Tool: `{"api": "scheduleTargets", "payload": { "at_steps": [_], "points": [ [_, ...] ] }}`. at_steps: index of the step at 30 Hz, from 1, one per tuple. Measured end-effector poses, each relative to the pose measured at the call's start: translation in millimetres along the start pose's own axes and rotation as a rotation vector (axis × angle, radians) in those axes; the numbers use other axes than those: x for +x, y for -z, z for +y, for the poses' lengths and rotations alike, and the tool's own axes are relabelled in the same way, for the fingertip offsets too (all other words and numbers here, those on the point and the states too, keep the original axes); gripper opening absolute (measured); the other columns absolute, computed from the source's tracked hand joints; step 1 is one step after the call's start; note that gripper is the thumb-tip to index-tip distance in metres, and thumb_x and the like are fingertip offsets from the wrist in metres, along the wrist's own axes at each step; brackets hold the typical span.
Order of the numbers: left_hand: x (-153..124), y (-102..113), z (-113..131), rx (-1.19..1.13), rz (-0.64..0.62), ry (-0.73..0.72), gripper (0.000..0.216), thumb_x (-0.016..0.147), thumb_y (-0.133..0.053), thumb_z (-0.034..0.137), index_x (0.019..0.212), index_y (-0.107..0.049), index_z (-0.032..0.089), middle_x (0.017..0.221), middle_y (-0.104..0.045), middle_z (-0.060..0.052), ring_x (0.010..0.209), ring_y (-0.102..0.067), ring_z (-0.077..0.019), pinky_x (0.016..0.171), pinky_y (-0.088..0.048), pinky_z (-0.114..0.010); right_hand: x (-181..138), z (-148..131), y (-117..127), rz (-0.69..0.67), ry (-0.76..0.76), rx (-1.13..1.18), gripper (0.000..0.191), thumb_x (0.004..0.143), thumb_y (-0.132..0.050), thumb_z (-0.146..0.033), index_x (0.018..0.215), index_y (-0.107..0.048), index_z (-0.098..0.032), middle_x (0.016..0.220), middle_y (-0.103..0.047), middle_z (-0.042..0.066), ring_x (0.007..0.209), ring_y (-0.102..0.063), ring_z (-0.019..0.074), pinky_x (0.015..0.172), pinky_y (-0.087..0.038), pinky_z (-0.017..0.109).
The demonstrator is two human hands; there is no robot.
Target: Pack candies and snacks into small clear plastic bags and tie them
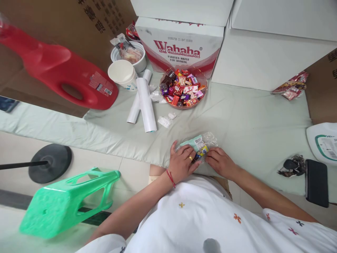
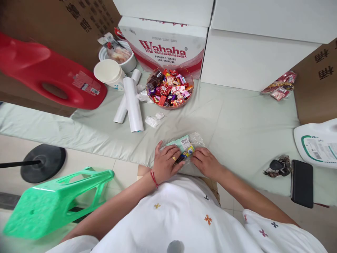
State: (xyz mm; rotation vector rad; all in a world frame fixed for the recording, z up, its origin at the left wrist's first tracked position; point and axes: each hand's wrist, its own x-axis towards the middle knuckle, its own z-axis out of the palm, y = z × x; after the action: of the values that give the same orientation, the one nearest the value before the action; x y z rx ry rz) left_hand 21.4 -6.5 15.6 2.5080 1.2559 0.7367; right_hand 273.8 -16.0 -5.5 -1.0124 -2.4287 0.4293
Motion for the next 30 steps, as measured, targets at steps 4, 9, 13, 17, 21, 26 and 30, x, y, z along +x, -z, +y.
{"api": "scheduleTargets", "payload": {
  "at_steps": [4,9,13,17,21,26,30],
  "points": [
    [0,-3,2,0.043,0.048,0.011,0.018,0.098,-0.065,0.031,0.114,-0.072,0.026,0.11,-0.079,-0.004,0.114,-0.067,-0.024,0.112,-0.03,-0.051,3,-5,6,0.069,0.014,-0.017,0.021,0.099,-0.055,-0.012,0.11,-0.069,-0.023,0.105,-0.07,0.011,0.116,-0.057,0.0275,0.094,-0.057,0.046],
    [3,-2,0,-0.007,0.043,0.064,0.019,0.1,-0.062,0.027,0.115,-0.074,0.028,0.106,-0.08,-0.002,0.105,-0.068,-0.0193,0.098,-0.036,-0.043,10,-8,12,0.141,0.047,-0.01,0.023,0.099,-0.049,-0.008,0.112,-0.061,-0.023,0.101,-0.069,0.01,0.104,-0.058,0.0263,0.085,-0.056,0.044],
    [7,1,-6,-0.035,-0.001,0.08,0.017,0.101,-0.061,0.029,0.105,-0.078,0.03,0.101,-0.08,0.0,0.095,-0.069,-0.0161,0.1,-0.034,-0.043,23,-4,10,0.148,0.011,-0.076,0.022,0.1,-0.046,-0.01,0.109,-0.06,-0.024,0.092,-0.068,0.008,0.09,-0.059,0.0231,0.077,-0.051,0.037],
    [7,0,-12,-0.025,-0.088,-0.023,0.024,0.105,-0.054,0.025,0.106,-0.077,0.031,0.102,-0.08,0.001,0.101,-0.069,-0.0151,0.103,-0.033,-0.042,52,6,9,0.081,-0.072,-0.183,0.024,0.104,-0.04,-0.018,0.111,-0.063,-0.024,0.099,-0.069,0.007,0.074,-0.058,0.0181,0.062,-0.04,0.03],
    [3,0,-15,-0.057,-0.1,-0.044,0.023,0.104,-0.055,0.025,0.109,-0.077,0.031,0.108,-0.08,-0.001,0.107,-0.068,-0.017,0.101,-0.034,-0.043,85,12,13,-0.058,-0.171,-0.212,0.025,0.106,-0.039,-0.026,0.105,-0.064,-0.022,0.092,-0.067,0.004,0.063,-0.052,0.0158,0.054,-0.029,0.029],
    [2,-1,-15,-0.106,-0.073,0.005,0.021,0.103,-0.058,0.028,0.109,-0.078,0.031,0.106,-0.08,-0.002,0.102,-0.068,-0.0185,0.097,-0.033,-0.045,85,9,35,-0.033,-0.063,0.041,0.041,0.107,-0.041,-0.052,0.124,-0.057,-0.019,0.108,-0.067,0.009,0.079,-0.062,0.0166,0.062,-0.042,0.027],
    [3,-2,-15,-0.127,-0.042,0.001,0.02,0.103,-0.058,0.029,0.11,-0.077,0.03,0.103,-0.08,-0.002,0.099,-0.068,-0.0185,0.095,-0.033,-0.045,66,8,47,-0.19,0.087,-0.017,0.077,0.092,-0.053,-0.076,0.143,-0.051,-0.018,0.127,-0.064,0.016,0.093,-0.065,0.0227,0.062,-0.044,0.03]
  ]
}}
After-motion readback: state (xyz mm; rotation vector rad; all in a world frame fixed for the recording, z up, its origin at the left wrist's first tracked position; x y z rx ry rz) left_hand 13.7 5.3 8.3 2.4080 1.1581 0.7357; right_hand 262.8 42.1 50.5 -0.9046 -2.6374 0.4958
